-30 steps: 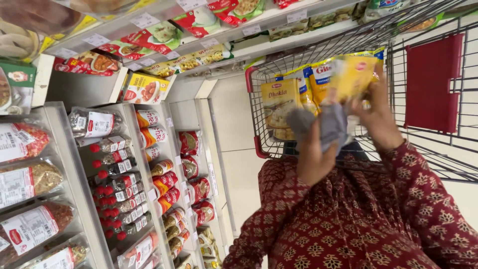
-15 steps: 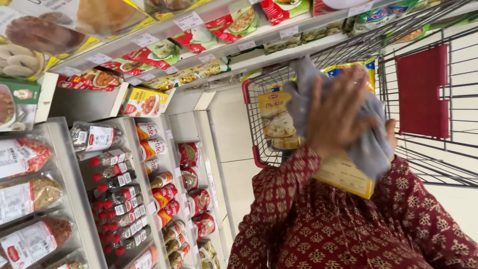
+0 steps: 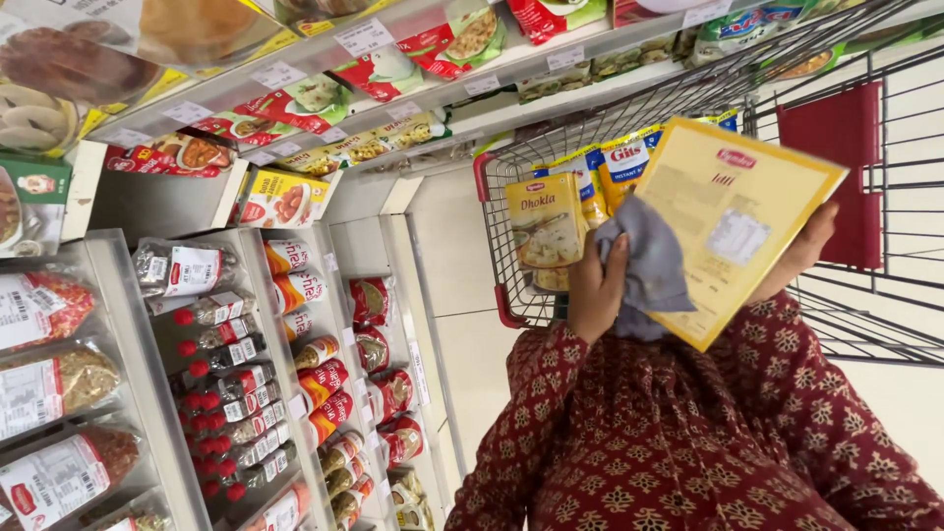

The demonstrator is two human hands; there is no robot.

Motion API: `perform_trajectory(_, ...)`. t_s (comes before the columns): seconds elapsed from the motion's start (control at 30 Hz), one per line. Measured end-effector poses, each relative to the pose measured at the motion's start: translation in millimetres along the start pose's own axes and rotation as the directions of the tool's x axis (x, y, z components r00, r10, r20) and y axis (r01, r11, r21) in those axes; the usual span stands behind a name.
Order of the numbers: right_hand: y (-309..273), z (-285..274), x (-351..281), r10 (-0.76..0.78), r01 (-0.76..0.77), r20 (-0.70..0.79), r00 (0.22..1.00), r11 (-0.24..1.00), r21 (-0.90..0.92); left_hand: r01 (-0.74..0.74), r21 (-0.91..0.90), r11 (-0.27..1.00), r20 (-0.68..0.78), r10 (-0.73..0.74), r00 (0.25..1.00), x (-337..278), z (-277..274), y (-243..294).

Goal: Selecting boxed food mixes from a shelf, wiping them with a cloth, and placing them into a shopping cart.

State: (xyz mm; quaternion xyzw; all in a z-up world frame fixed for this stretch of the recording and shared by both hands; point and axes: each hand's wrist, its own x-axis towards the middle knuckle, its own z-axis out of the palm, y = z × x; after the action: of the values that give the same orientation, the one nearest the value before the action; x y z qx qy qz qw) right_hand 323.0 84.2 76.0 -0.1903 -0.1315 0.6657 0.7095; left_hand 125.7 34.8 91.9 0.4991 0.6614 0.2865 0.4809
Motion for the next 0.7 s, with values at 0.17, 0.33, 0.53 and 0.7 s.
perform_trajectory(0.17,2.1,11.1,24.8,-0.12,0.12,0.024,0.992,0.993,0.004,-0.232,-0.378,0.896,-0.178,0.175,0.968,-19.4,13.0,-10.5)
perform_trajectory(0.33,22.1,3.0,38.7,-0.328,0.328,-0.025,0.944,0.945,0.009,-0.022,-0.842,0.538,-0.026,0.0,1.0,-29.7,34.5,7.9)
perform_trajectory(0.53,34.8,19.1,30.4,-0.412,0.405,-0.026,0.911,0.905,-0.127,0.158,-0.964,0.213,0.185,0.117,0.976,-40.4,47.9,6.7)
perform_trajectory(0.7,24.3,-12.4,32.6,-0.5,0.432,-0.051,0.865,0.792,-0.432,-0.015,-0.915,0.402,0.098,0.257,0.961,-44.5,55.0,-2.3)
